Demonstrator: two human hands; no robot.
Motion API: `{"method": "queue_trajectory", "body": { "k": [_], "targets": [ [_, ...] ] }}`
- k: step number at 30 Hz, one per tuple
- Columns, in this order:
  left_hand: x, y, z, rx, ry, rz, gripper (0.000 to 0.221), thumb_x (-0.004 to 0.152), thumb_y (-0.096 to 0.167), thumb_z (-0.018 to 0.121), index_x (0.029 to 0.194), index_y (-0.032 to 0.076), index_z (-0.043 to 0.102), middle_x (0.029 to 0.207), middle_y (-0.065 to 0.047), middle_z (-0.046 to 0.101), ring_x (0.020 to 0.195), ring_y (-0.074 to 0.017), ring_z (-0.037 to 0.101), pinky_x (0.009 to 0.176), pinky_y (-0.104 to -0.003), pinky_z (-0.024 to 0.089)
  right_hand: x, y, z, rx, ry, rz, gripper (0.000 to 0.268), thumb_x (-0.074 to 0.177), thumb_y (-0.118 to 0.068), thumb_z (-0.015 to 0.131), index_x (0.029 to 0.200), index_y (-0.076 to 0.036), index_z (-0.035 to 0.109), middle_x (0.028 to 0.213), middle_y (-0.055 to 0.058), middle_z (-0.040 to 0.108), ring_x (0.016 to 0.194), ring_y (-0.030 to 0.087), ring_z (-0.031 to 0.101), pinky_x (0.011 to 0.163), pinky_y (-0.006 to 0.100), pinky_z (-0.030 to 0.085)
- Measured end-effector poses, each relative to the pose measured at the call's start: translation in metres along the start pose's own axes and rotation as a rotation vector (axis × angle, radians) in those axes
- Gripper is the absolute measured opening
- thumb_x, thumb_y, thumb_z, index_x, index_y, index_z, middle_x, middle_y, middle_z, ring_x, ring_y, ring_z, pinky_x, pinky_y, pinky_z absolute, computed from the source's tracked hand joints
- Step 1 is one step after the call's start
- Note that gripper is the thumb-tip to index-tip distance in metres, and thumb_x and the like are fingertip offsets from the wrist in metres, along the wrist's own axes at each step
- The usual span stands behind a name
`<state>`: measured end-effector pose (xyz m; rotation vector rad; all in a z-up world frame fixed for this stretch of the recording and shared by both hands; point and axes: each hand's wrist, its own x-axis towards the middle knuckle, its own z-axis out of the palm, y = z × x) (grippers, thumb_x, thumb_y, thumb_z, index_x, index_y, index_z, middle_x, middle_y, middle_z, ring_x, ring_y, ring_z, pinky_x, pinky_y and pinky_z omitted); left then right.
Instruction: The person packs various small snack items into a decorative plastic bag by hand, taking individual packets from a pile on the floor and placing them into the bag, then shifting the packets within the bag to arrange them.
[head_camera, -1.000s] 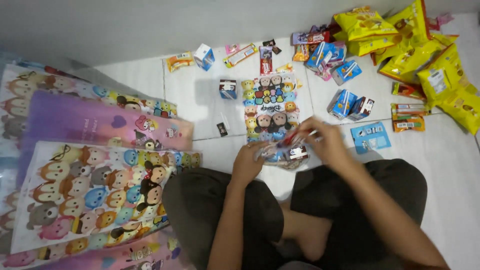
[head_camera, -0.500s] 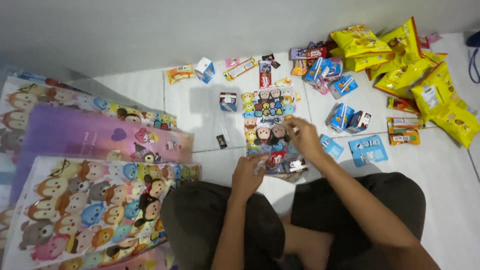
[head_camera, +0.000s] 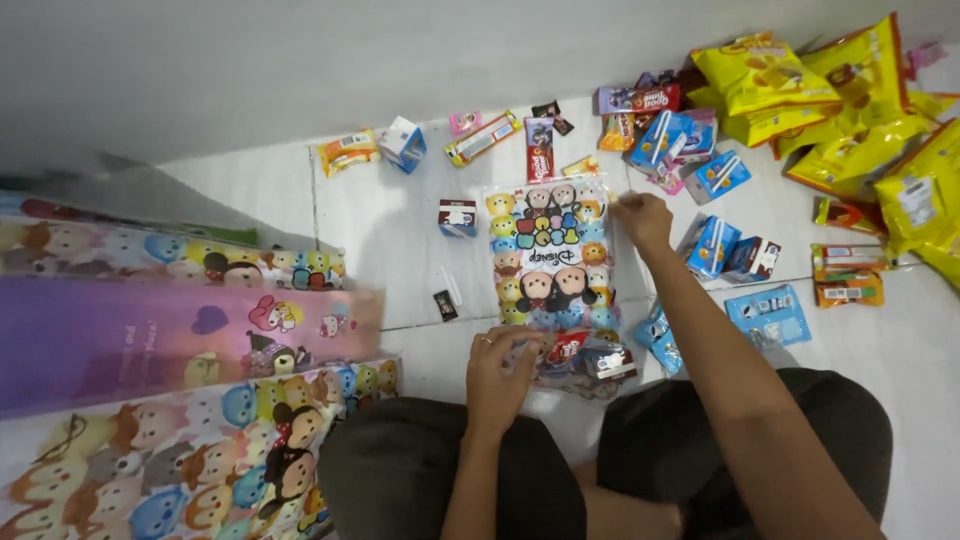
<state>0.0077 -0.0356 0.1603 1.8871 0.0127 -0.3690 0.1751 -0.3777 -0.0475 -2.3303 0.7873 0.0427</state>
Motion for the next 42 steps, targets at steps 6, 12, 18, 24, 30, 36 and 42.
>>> {"method": "queue_trajectory", "body": {
  "k": [6,12,18,24,30,36,42],
  "targets": [
    [0.007,-0.005,0.003,-0.025,0.009,0.054,0.013,0.1,0.021,0.066,0.107,0.017,0.077,0.109,-0.005,0.071,0.107,-0.024,0.058,0.093,-0.037,0.05,0.009,-0.011,0.009,0.067,0.023,0.16,0.02,0.086,-0.029,0.081,0.102,-0.017,0.08,0.095,0.011,0.077,0.094,0.038,0.074,0.08,0.046,0.06],
    [0.005,-0.003,0.001,-0.058,0.021,0.027,0.013,0.099,0.018,0.067,0.108,0.015,0.076,0.11,-0.007,0.071,0.108,-0.0255,0.058,0.093,-0.039,0.049,0.023,0.019,0.005,0.452,0.013,0.258,0.02,0.09,-0.013,0.072,0.108,-0.004,0.074,0.087,0.012,0.071,0.061,0.02,0.064,0.045,0.028,0.053],
    [0.003,-0.012,0.003,-0.039,0.051,0.023,0.013,0.099,0.015,0.067,0.108,0.014,0.076,0.108,-0.008,0.072,0.106,-0.0268,0.06,0.091,-0.041,0.05,-0.042,0.0,-0.086,0.27,0.263,-0.129,0.006,0.101,0.0,0.067,0.105,0.002,0.062,0.097,0.021,0.071,0.076,0.031,0.074,0.067,0.039,0.058],
    [-0.006,-0.028,0.007,0.005,0.218,0.089,0.011,0.097,0.015,0.069,0.105,0.015,0.077,0.103,-0.008,0.072,0.102,-0.0276,0.063,0.083,-0.036,0.056,-0.168,-0.065,-0.175,0.153,0.344,-0.681,0.012,0.104,0.004,0.084,0.103,-0.004,0.076,0.099,0.012,0.077,0.09,0.031,0.074,0.08,0.037,0.058],
    [-0.017,-0.03,0.006,-0.012,0.266,0.061,0.014,0.102,0.017,0.064,0.108,0.014,0.076,0.107,-0.007,0.071,0.105,-0.0252,0.062,0.084,-0.036,0.056,-0.271,-0.111,-0.195,0.123,-0.039,-0.947,0.02,0.091,0.006,0.072,0.098,-0.011,0.08,0.087,0.013,0.075,0.085,0.039,0.07,0.083,0.046,0.054],
    [-0.021,-0.033,0.007,-0.006,0.31,0.057,0.014,0.1,0.02,0.066,0.106,0.016,0.078,0.108,-0.005,0.071,0.103,-0.023,0.063,0.083,-0.033,0.057,-0.29,-0.098,-0.125,-0.072,-0.225,-1.199,0.018,0.096,-0.008,0.061,0.092,-0.016,0.077,0.084,0.004,0.075,0.084,0.027,0.071,0.078,0.039,0.053],
    [-0.019,-0.036,0.003,-0.052,0.356,0.011,0.017,0.102,0.021,0.063,0.112,0.016,0.076,0.112,-0.006,0.07,0.107,-0.0246,0.06,0.086,-0.035,0.057,-0.26,-0.119,-0.09,-0.122,-0.331,-1.378,0.017,0.1,-0.016,0.057,0.095,-0.013,0.073,0.093,0.007,0.073,0.092,0.029,0.068,0.081,0.04,0.052]
  ]
}}
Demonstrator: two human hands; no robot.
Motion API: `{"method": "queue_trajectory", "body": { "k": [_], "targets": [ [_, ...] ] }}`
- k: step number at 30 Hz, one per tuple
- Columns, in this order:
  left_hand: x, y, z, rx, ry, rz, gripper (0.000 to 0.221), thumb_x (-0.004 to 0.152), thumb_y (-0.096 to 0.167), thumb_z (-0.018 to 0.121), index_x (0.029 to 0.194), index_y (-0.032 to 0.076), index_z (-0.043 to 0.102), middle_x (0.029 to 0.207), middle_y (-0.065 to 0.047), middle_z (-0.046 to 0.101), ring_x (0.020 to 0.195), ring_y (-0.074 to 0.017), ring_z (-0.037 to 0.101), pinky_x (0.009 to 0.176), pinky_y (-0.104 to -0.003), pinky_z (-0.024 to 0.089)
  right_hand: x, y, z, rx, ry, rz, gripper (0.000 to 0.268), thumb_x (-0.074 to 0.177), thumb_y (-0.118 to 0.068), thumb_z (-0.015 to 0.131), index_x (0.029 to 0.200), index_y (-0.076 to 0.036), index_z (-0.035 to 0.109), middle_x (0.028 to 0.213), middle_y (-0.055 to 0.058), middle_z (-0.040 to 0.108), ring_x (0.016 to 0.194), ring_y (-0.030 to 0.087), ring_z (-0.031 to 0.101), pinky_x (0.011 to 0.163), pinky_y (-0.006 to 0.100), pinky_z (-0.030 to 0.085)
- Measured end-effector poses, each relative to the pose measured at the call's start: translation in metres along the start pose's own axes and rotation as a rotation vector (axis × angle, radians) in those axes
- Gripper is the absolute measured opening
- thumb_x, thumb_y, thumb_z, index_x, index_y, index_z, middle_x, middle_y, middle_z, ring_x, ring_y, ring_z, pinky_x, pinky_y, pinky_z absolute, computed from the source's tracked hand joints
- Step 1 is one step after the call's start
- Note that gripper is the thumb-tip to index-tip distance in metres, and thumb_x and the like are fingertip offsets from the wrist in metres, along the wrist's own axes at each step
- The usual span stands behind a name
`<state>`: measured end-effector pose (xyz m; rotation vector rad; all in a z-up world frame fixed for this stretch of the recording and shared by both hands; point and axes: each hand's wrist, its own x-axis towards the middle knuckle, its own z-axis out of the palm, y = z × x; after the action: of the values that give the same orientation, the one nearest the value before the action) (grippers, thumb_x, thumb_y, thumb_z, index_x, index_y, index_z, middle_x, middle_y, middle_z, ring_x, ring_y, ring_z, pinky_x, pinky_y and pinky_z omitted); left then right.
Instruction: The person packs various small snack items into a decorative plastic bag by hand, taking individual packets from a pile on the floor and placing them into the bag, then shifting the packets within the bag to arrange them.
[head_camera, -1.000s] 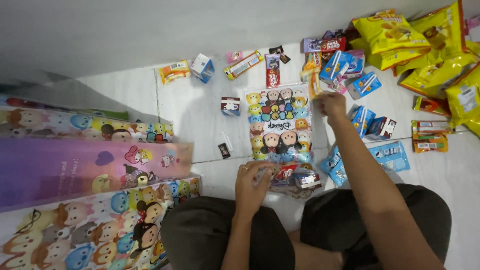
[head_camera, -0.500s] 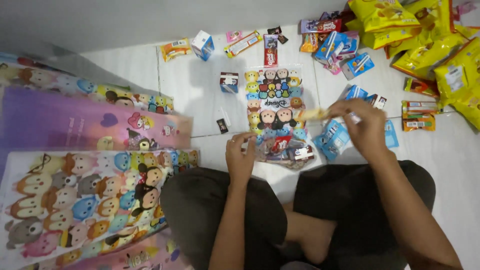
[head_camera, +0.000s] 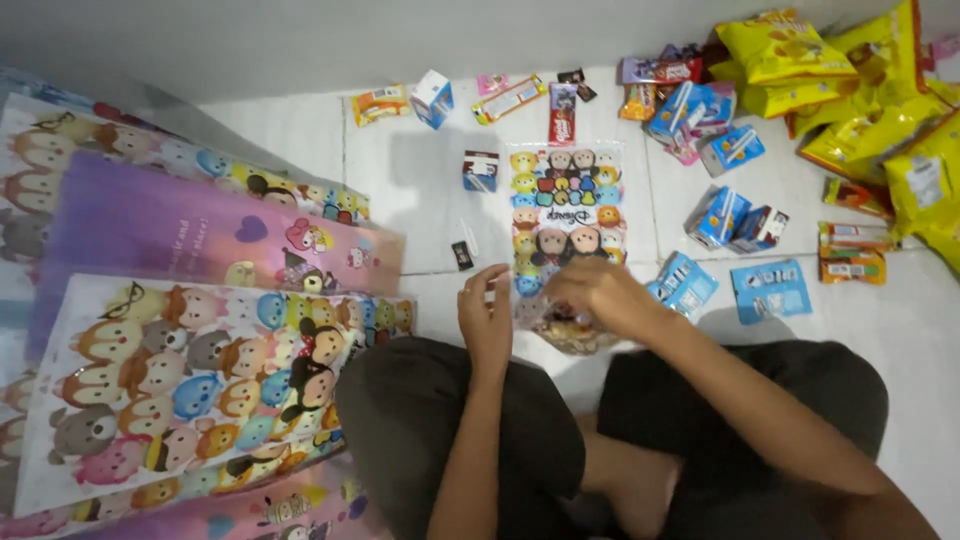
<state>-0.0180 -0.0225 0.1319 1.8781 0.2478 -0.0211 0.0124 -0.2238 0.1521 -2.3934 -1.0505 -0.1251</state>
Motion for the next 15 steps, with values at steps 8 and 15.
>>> {"method": "queue_trajectory", "body": {
  "k": [8,15],
  "targets": [
    [0.028,-0.043,0.008,-0.362,0.292,-0.324,0.035,0.11,0.037,0.049,0.135,0.012,0.054,0.136,-0.013,0.053,0.126,-0.0301,0.047,0.104,-0.048,0.044,0.097,0.159,0.017,-0.234,-0.021,0.325,0.035,0.087,-0.015,0.076,0.121,-0.009,0.071,0.124,0.012,0.069,0.118,0.034,0.064,0.09,0.045,0.057],
    [0.041,-0.047,0.019,-0.325,0.434,-0.259,0.035,0.1,0.04,0.055,0.118,0.011,0.065,0.119,-0.005,0.069,0.112,-0.0193,0.064,0.101,-0.033,0.048,0.17,0.271,0.095,-0.142,-0.081,0.423,0.073,0.092,-0.01,0.068,0.158,-0.006,0.036,0.162,0.023,0.036,0.145,0.046,0.034,0.117,0.057,0.033]
  ]
}}
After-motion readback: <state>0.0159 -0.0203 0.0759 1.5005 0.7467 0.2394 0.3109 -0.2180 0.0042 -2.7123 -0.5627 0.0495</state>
